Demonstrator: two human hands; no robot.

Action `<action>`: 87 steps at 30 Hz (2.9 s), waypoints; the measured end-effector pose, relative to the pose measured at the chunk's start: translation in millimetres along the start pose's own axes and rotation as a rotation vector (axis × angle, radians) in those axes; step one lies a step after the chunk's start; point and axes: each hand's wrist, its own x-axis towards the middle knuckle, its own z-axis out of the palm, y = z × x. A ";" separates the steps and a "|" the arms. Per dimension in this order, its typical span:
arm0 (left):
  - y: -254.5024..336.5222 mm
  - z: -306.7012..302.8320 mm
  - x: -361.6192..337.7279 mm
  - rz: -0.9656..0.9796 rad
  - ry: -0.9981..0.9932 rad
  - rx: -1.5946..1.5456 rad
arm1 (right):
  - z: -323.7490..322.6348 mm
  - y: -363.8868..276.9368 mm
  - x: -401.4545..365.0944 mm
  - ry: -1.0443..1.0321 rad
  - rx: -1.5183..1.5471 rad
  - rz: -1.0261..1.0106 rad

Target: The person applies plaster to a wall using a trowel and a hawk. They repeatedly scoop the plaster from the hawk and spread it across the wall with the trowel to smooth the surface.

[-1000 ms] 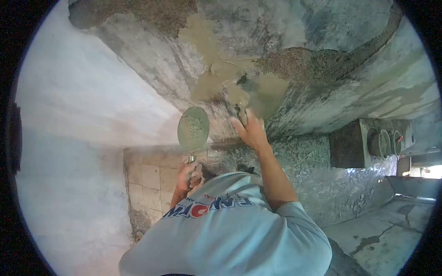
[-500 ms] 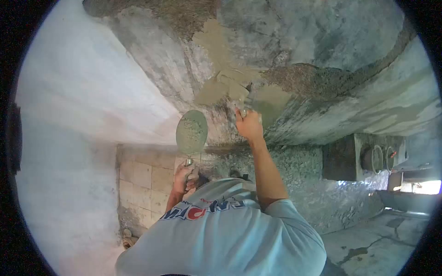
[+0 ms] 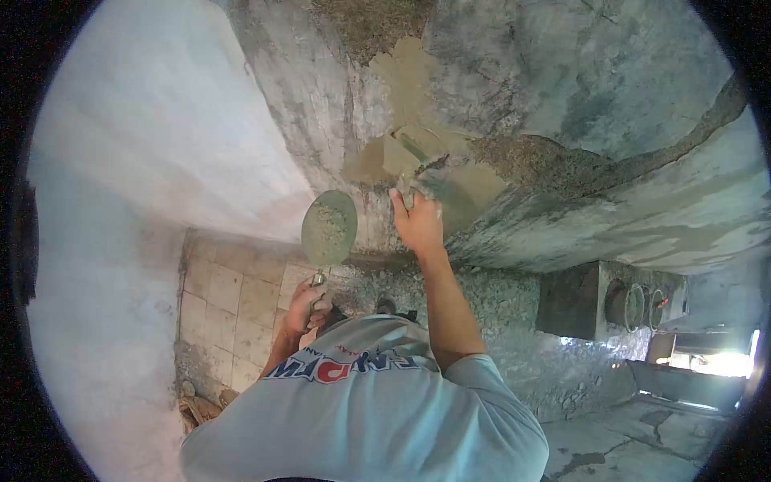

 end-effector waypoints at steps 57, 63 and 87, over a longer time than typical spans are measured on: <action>-4.6 -4.8 2.7 0.046 -0.042 0.018 | 21.8 57.8 -9.6 0.048 0.088 0.110; -12.1 -21.8 -2.9 0.033 -0.026 -0.073 | 15.9 63.3 -53.2 0.042 0.229 0.173; -10.7 -25.8 0.5 0.028 -0.038 -0.051 | 14.7 26.1 2.8 -0.205 -0.226 -0.072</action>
